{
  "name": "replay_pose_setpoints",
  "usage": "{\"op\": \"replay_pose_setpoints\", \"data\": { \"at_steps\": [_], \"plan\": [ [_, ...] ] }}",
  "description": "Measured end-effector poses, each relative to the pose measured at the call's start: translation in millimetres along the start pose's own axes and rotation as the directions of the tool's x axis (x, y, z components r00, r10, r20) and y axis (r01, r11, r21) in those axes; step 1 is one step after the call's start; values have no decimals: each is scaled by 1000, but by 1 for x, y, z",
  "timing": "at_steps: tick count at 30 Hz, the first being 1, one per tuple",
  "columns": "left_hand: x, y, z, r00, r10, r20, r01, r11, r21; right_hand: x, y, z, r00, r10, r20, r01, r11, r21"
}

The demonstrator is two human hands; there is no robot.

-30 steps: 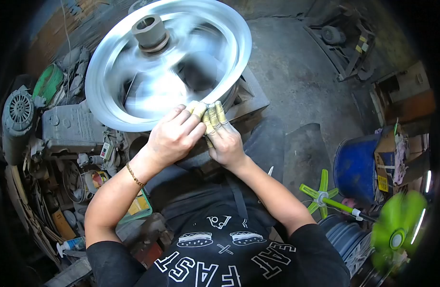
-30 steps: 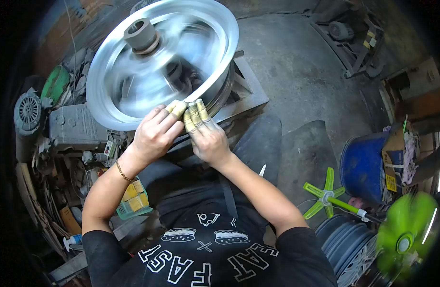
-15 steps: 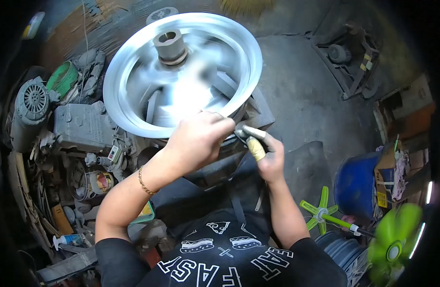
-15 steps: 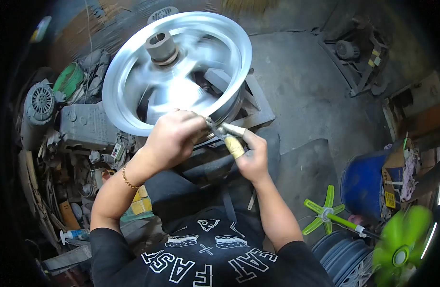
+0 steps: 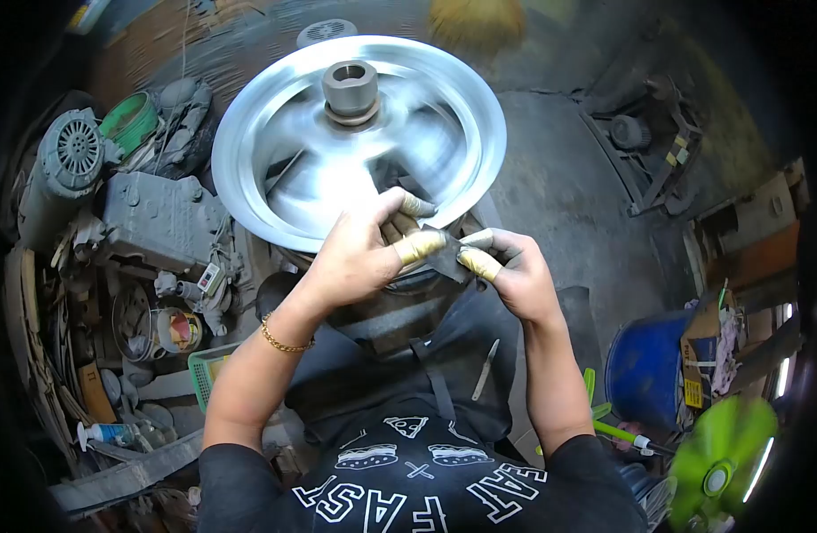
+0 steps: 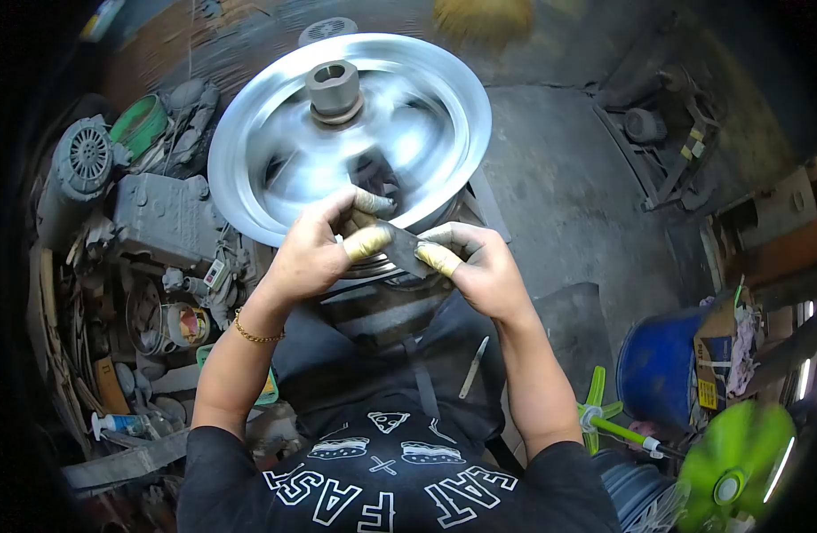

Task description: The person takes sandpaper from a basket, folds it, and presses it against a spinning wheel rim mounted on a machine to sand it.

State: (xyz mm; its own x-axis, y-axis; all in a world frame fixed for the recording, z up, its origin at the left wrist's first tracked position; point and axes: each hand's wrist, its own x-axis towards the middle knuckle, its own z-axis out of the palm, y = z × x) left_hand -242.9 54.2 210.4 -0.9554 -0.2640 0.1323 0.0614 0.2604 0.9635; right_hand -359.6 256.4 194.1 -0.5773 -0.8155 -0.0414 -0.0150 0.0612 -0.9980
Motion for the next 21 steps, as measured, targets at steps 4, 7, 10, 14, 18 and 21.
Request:
{"op": "replay_pose_setpoints", "data": {
  "at_steps": [4, 7, 10, 14, 18, 21],
  "plan": [
    [-5, -1, -14, 995, 33, 96, -51, 979, 195, 13, 0, 9, 976, -216, -5, 208, 948, -240],
    [-5, -17, -9, 942, 331, 52, -326, 868, 374, 21, -3, 17, 893, -439, 95, 403, 688, -603],
    [-1, -23, -4, 862, 488, 135, -450, 616, 646, 33, 21, 20, 769, -623, 147, 459, 377, -805],
    [0, -44, 0, 806, 531, 261, -556, 528, 642, 35, 61, 21, 690, -707, 155, 462, 265, -846],
    [-3, -47, 2, 759, 553, 344, -614, 433, 660, 33, 76, 19, 663, -703, 258, 467, 119, -876],
    [3, -50, 2, 757, 547, 356, -615, 415, 671, 35, 85, 22, 658, -718, 225, 421, 104, -901]
  ]
}}
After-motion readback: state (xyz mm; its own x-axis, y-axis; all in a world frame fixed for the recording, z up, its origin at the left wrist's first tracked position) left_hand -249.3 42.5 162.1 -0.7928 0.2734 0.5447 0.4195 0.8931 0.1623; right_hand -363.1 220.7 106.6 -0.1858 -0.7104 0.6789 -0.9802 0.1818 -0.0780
